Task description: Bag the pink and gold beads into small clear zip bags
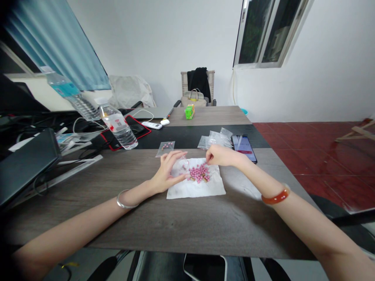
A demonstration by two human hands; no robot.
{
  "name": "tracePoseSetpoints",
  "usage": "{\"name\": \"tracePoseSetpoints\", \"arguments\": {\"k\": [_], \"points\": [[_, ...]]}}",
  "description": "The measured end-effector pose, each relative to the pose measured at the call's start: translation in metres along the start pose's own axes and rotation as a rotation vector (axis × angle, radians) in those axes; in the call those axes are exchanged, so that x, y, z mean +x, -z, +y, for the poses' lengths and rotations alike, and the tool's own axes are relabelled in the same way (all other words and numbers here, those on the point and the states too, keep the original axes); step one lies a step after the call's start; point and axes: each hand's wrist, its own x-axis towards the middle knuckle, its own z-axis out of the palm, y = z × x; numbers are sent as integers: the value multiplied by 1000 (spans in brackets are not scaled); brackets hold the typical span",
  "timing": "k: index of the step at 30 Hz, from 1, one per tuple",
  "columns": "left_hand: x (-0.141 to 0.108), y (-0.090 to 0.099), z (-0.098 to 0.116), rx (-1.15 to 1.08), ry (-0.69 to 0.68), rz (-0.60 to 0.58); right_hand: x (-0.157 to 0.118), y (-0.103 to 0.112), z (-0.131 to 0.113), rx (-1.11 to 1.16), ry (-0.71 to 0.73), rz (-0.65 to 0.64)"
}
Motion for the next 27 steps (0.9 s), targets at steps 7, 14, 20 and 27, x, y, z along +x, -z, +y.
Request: {"name": "tracePoseSetpoints", "arguments": {"k": [7, 14, 20, 27], "points": [[1, 0, 0, -4, 4, -9, -2, 0, -3, 28, -61, -85], [1, 2, 2, -15, 32, -35, -1, -4, -1, -2, -79, -42], [1, 2, 2, -8, 41, -44, -6, 2, -16, 97, 16, 30], [1, -1, 1, -22, 18, -23, -11, -4, -55, 307, 265, 331]]}}
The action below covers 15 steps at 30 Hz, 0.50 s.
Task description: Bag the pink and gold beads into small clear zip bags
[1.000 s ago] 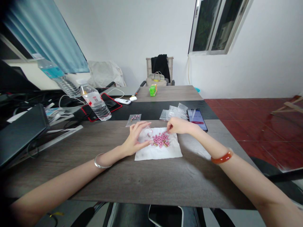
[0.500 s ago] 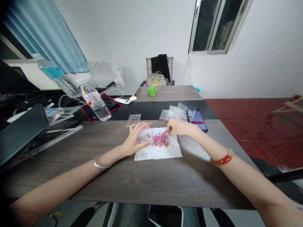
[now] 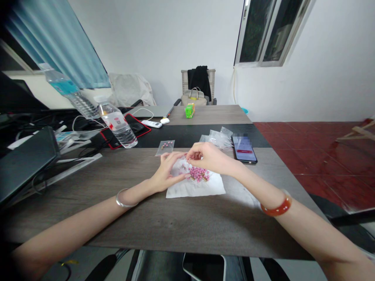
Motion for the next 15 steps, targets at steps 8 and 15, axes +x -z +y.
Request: {"name": "tracePoseSetpoints", "arguments": {"k": [8, 15], "points": [[0, 1, 1, -19, -5, 16, 1, -14, 5, 59, 5, 65], [-1, 1, 0, -8, 31, -3, 5, 14, 34, -51, -110, -85]]}}
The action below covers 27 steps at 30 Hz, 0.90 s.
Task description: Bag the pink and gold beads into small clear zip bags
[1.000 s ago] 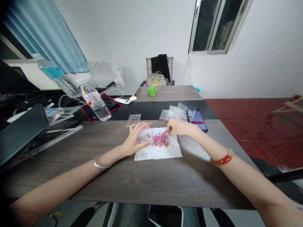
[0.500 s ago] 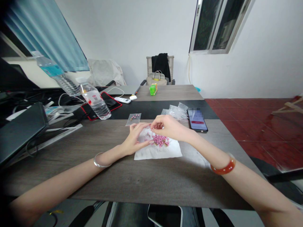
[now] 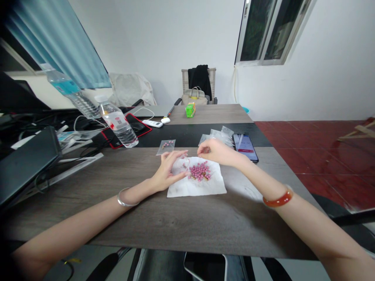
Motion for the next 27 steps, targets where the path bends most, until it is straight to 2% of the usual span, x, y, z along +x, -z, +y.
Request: {"name": "tracePoseSetpoints", "arguments": {"k": [2, 5, 18, 27], "points": [[0, 0, 0, -5, 0, 6, 2, 4, 14, -65, -53, -101], [0, 0, 0, -13, -12, 16, 4, 5, 29, -132, -80, -168], [1, 2, 0, -42, -18, 17, 5, -2, 43, -204, -53, -194], [1, 0, -1, -33, -25, 25, 3, -5, 39, -248, -30, -150]]}}
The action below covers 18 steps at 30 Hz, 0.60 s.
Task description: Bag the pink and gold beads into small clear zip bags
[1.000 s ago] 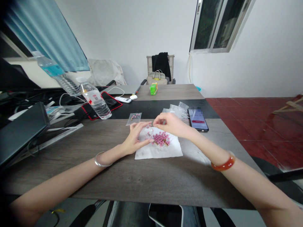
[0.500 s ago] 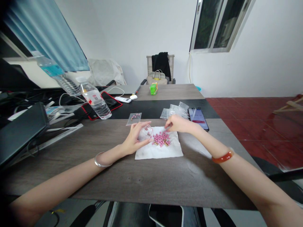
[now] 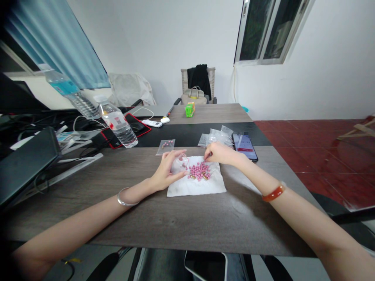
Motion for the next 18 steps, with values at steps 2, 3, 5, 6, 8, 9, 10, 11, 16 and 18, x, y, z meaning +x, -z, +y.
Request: {"name": "tracePoseSetpoints", "arguments": {"k": [2, 3, 5, 6, 8, 9, 10, 11, 16, 18], "points": [[0, 0, 0, 3, 0, 2, -1, 0, -6, -27, 9, 34], [0, 0, 0, 4, -2, 5, -1, 0, -11, -45, 17, 69], [0, 0, 0, 2, -12, 15, -3, 0, -26, -51, 36, 197], [0, 0, 0, 1, -21, 23, -5, -1, -34, -29, 49, 284], [0, 0, 0, 1, -39, 34, -8, -3, -53, 58, 74, 478], [1, -1, 0, 3, -47, 40, -9, -5, -61, 84, 101, 539], [1, -1, -1, 6, -56, 47, -10, -8, -68, 102, 137, 568], [1, -1, -1, 8, -65, 53, -12, -10, -73, 111, 176, 572], [1, -2, -3, 6, -107, 75, -12, -20, -79, 85, 273, 446], [1, -2, -3, 8, -107, 78, -12, -19, -78, 106, 277, 432]]}}
